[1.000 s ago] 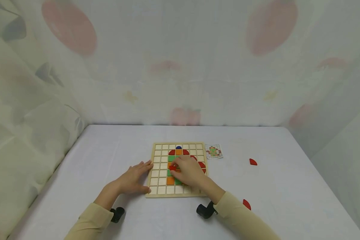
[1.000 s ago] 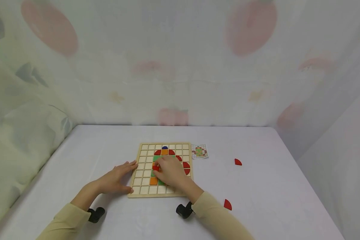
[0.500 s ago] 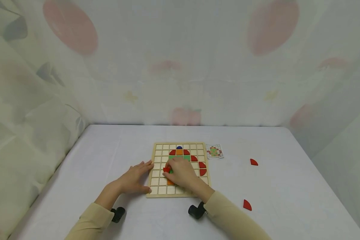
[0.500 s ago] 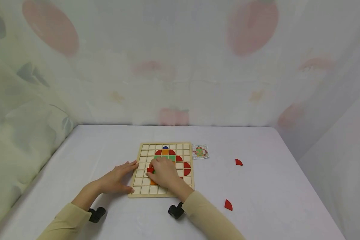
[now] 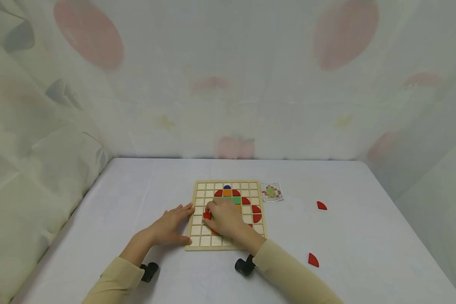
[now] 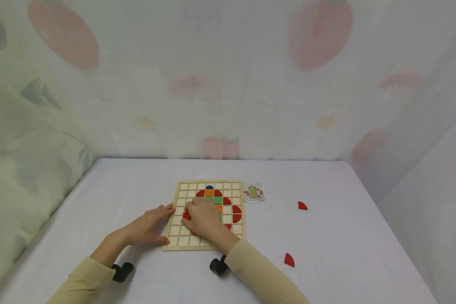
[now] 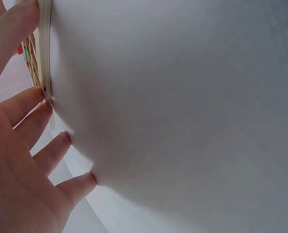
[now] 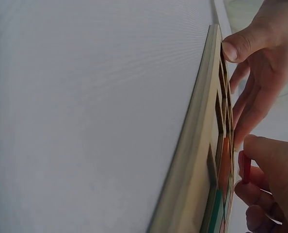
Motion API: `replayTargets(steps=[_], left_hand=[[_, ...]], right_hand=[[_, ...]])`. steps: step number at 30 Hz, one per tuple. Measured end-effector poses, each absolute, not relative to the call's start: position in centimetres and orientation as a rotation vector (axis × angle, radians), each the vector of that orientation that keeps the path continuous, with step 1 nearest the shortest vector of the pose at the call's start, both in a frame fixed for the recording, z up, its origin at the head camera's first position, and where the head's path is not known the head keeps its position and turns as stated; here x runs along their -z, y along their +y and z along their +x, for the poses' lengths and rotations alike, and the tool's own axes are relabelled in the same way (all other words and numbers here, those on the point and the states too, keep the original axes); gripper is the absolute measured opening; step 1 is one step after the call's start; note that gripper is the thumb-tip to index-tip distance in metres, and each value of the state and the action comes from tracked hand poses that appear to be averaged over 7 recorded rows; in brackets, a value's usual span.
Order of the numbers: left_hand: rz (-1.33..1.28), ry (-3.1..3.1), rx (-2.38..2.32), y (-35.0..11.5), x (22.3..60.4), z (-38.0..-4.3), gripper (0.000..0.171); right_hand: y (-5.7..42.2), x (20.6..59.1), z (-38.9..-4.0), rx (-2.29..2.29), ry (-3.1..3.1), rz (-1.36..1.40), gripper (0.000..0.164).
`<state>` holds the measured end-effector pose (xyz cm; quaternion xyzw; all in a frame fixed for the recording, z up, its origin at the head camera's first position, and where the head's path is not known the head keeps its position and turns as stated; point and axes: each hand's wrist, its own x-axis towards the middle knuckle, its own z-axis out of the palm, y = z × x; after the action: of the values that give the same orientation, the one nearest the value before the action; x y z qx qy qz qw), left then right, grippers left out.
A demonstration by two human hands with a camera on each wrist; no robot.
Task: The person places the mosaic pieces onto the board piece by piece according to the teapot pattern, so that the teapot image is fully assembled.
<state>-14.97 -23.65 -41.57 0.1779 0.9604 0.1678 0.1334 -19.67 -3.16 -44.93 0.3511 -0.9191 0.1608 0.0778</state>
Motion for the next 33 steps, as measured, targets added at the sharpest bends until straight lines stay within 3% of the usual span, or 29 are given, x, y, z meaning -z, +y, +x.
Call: replayTargets(steps=[33], left_hand=[[0.513, 2.787, -0.491, -23.59, 41.54, -14.95, 0.088]], right_hand=[[-3.23, 45.46, -19.57, -0.479, -2.734, 1.112, 0.022]])
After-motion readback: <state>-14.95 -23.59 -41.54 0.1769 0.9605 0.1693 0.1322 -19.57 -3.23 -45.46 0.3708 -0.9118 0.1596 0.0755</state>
